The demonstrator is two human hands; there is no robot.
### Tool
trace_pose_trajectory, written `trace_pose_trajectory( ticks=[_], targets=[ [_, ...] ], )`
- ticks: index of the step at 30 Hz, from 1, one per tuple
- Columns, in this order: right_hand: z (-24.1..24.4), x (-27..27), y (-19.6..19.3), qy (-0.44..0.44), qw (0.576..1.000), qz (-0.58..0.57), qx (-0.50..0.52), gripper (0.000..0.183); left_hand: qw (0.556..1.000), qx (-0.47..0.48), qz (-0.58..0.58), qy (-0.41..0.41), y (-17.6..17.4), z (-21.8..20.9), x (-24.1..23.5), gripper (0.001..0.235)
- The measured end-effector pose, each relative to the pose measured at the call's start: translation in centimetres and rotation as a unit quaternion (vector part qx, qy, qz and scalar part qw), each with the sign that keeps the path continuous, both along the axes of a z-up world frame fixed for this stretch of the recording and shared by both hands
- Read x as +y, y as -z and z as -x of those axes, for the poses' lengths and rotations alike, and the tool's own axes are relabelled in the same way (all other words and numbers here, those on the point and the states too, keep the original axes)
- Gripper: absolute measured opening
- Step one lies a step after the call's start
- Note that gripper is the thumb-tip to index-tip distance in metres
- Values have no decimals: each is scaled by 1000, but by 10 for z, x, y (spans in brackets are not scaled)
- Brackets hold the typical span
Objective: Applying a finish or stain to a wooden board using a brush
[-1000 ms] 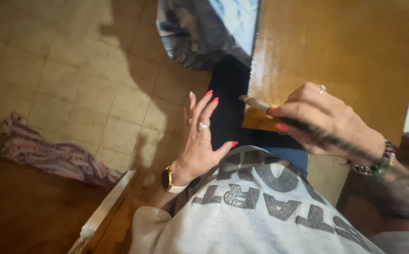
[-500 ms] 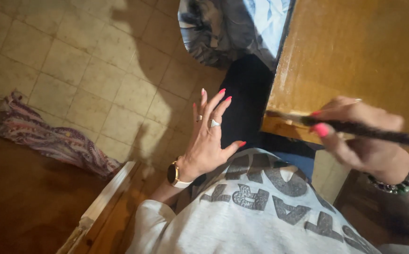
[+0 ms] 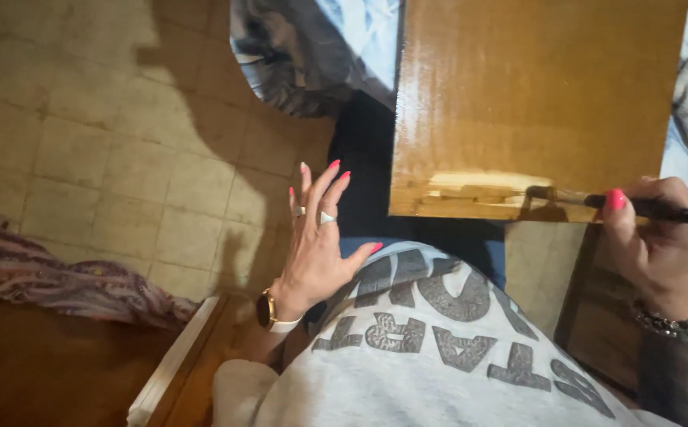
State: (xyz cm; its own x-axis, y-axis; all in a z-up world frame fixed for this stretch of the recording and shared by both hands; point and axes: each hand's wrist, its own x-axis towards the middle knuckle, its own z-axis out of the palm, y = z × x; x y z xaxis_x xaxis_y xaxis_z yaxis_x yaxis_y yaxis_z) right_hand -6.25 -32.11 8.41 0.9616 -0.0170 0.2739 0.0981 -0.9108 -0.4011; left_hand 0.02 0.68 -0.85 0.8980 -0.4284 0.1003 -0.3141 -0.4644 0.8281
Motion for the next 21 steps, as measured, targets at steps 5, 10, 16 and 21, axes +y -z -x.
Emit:
trace_pose_trajectory(
  ticks=[5, 10, 16, 21],
  targets=[
    [-33, 56, 3, -222, 955, -184, -69, 29, 1000, 15, -6, 6, -8, 0, -2, 84],
    [-50, 87, 1, -201, 947, -251, -2, 8, 1000, 4, 21, 8, -10, -3, 0, 85],
    [-14, 35, -8, -31, 992, -122, 15, 16, 1000, 12, -10, -6, -1, -2, 2, 85],
    [-40, 61, 0, -87, 970, -226, -20, 12, 1000, 8, -6, 1, -4, -2, -1, 84]
  ],
)
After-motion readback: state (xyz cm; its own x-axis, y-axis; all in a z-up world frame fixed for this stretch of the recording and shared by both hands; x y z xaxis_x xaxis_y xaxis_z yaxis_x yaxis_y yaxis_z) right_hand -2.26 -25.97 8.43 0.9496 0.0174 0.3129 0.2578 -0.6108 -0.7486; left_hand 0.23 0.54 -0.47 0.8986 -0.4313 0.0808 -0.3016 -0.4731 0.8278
